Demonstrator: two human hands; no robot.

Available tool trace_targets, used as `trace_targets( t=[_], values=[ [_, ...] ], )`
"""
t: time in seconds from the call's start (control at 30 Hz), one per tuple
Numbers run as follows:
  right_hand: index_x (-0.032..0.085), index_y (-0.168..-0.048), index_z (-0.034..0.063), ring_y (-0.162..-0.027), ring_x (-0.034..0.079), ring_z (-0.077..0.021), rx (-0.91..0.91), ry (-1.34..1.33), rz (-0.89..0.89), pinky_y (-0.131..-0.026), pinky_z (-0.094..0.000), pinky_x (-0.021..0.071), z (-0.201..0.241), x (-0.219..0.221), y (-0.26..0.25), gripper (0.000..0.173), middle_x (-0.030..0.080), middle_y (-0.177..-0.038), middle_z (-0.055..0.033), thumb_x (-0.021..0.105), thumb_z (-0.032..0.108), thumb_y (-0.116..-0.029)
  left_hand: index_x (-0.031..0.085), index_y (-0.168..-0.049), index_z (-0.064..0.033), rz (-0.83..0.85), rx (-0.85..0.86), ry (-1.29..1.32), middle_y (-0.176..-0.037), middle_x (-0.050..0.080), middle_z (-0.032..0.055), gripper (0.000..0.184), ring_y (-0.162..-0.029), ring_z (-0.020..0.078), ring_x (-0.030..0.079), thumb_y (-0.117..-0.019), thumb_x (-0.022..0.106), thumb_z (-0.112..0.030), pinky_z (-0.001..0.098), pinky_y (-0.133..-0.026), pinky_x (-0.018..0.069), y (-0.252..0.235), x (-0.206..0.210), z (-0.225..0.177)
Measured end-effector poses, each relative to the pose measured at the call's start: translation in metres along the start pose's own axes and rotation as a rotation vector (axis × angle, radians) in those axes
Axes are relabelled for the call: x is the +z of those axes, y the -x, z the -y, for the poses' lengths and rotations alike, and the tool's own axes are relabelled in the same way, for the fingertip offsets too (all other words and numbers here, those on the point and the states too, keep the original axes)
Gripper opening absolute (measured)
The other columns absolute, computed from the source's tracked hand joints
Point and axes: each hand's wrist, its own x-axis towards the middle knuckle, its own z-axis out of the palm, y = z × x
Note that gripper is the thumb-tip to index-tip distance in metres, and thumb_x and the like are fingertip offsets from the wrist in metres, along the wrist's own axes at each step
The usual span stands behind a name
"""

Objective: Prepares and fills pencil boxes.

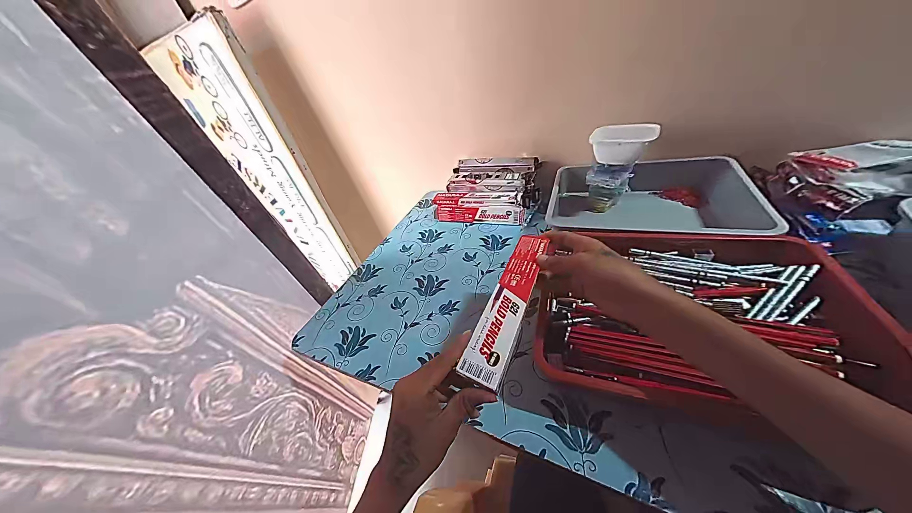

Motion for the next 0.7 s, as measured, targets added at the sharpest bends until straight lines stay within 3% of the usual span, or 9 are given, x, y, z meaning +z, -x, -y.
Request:
trace_targets(
  t=[0.07,0.17,0.27,0.37,0.47,0.6,0.7],
  values=[
    [0.041,-0.145,0.0043,-0.083,0.071,-0.0137,0.017,0.050,0.045,-0.078,-0.0293,0.0603,0.002,0.001,-0.006,0.040,0.066,-0.109,-0.0122,0.051,0.007,-0.1064,0.058,-0.132,0.0104,-0.007,-0.018,0.018,-0.109,0.075,0.0024,0.060,-0.083,0.0009,0.072,-0.0880,0.076,-0.027,0.0187,-0.069,0.0618,-0.004,-0.001,0.004],
    [0.036,-0.150,0.0011,-0.089,0.071,-0.0151,0.068,0.154,0.123,-0.083,-0.0299,0.0592,0.009,0.004,-0.024,0.045,0.067,-0.111,-0.0159,0.050,0.008,-0.1071,0.059,-0.134,0.0086,0.012,-0.025,-0.018,-0.108,0.075,0.0047,0.064,-0.084,0.0020,0.072,-0.0866,0.077,-0.030,0.0191,-0.069,0.0615,-0.009,-0.002,0.018],
    [0.045,-0.141,-0.0023,-0.089,0.070,-0.0190,0.074,0.312,0.160,-0.081,-0.0331,0.0586,0.011,0.010,-0.057,0.038,0.066,-0.112,-0.0197,0.053,0.013,-0.1067,0.068,-0.126,0.0040,0.004,-0.012,-0.067,-0.108,0.074,0.0077,0.054,-0.083,0.0027,0.072,-0.0866,0.077,-0.032,0.0181,-0.071,0.0611,-0.016,0.000,0.033],
    [0.050,-0.136,-0.0084,-0.101,0.067,-0.0265,0.121,0.563,0.200,-0.091,-0.0407,0.0542,0.008,0.012,-0.099,0.040,0.064,-0.121,-0.0259,0.053,0.020,-0.1080,0.070,-0.123,0.0015,0.039,-0.017,-0.111,-0.107,0.074,0.0085,0.052,-0.086,0.0036,0.072,-0.0860,0.078,-0.034,0.0172,-0.072,0.0604,-0.027,0.003,0.049],
    [0.060,-0.121,-0.0114,-0.097,0.065,-0.0278,0.133,0.865,0.224,-0.090,-0.0456,0.0511,0.006,0.010,-0.131,0.041,0.064,-0.113,-0.0257,0.051,0.027,-0.1090,0.071,-0.123,0.0012,0.138,0.014,-0.150,-0.105,0.075,0.0109,0.051,-0.083,0.0036,0.071,-0.0842,0.080,-0.030,0.0155,-0.073,0.0576,-0.042,0.010,0.069],
    [0.063,-0.107,-0.0103,-0.088,0.060,-0.0323,0.127,1.196,0.251,-0.080,-0.0522,0.0451,0.009,0.016,-0.134,0.055,0.062,-0.098,-0.0245,0.041,0.040,-0.1113,0.055,-0.139,0.0090,0.343,-0.043,-0.213,-0.091,0.074,0.0103,0.075,-0.075,0.0067,0.067,-0.0819,0.081,-0.031,0.0167,-0.069,0.0540,-0.059,0.021,0.084],
    [0.064,-0.109,-0.0125,-0.109,0.063,-0.0441,0.133,1.329,0.199,-0.092,-0.0622,0.0453,0.008,0.024,-0.132,0.053,0.064,-0.113,-0.0316,0.041,0.035,-0.1117,0.047,-0.145,0.0107,0.481,-0.092,-0.285,-0.092,0.073,0.0135,0.080,-0.075,0.0130,0.067,-0.0844,0.080,-0.031,0.0242,-0.071,0.0549,-0.073,0.027,0.089]
  ],
)
